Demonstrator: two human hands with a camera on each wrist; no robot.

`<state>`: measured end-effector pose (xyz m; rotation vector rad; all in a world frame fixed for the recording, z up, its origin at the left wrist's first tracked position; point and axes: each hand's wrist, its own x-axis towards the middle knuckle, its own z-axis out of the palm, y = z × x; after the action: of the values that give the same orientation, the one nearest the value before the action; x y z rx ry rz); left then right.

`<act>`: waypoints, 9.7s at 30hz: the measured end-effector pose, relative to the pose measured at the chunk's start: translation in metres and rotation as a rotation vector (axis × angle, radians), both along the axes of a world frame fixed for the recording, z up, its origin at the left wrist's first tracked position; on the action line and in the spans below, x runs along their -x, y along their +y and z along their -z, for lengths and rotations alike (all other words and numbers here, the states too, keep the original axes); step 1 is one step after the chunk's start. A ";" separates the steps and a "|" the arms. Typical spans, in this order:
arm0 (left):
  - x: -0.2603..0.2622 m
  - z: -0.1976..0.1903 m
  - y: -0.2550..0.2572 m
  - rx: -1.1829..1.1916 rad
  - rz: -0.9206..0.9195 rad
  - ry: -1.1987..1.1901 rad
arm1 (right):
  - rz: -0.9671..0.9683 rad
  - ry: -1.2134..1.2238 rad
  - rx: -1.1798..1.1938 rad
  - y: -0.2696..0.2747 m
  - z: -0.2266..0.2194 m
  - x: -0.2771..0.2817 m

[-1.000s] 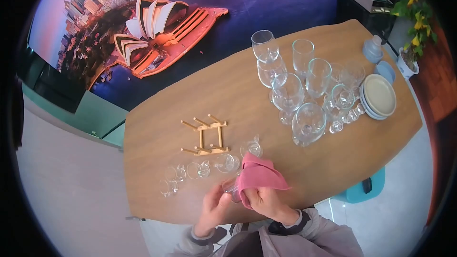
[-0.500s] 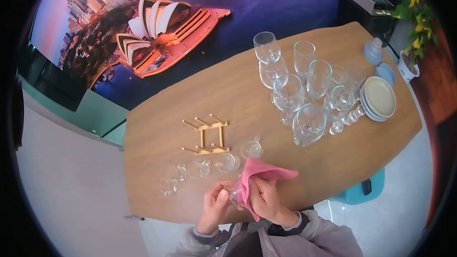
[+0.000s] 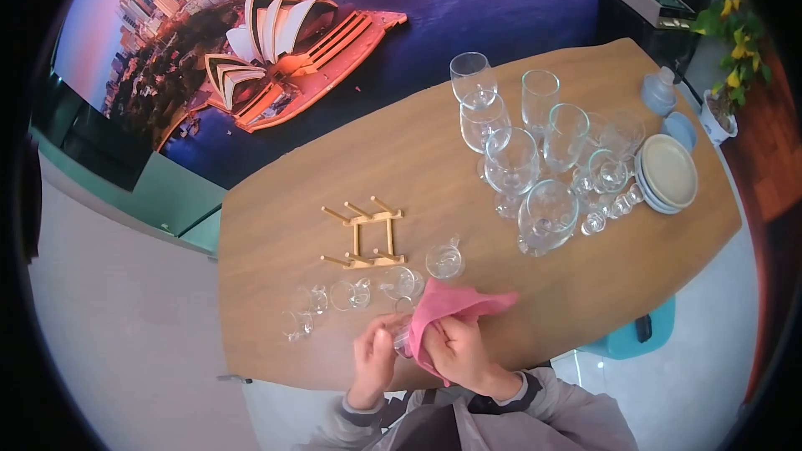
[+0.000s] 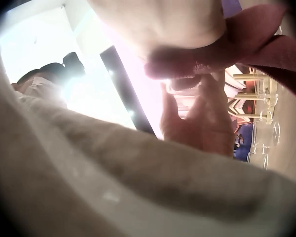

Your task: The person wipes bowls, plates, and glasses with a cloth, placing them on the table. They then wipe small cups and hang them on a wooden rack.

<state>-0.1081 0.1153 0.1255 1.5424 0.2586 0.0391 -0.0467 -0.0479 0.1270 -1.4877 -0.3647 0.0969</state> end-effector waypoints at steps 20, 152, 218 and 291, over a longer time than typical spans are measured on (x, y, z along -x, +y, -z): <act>-0.003 -0.017 0.002 0.404 0.110 0.039 | 0.108 -0.236 -0.004 0.006 -0.002 -0.008; 0.068 0.022 0.075 0.052 0.208 -0.042 | 0.115 -0.428 0.692 0.003 0.027 -0.074; -0.099 -0.029 0.164 -1.320 0.405 -0.243 | -0.380 0.151 0.618 -0.055 0.031 -0.124; -0.006 0.052 0.017 -0.582 -0.247 -0.072 | -0.244 -0.852 0.851 0.041 0.029 -0.106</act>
<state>-0.1016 0.1326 0.0733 2.0727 0.4024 0.3926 0.0591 -0.0071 0.0981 -2.2772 -1.3139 -0.2316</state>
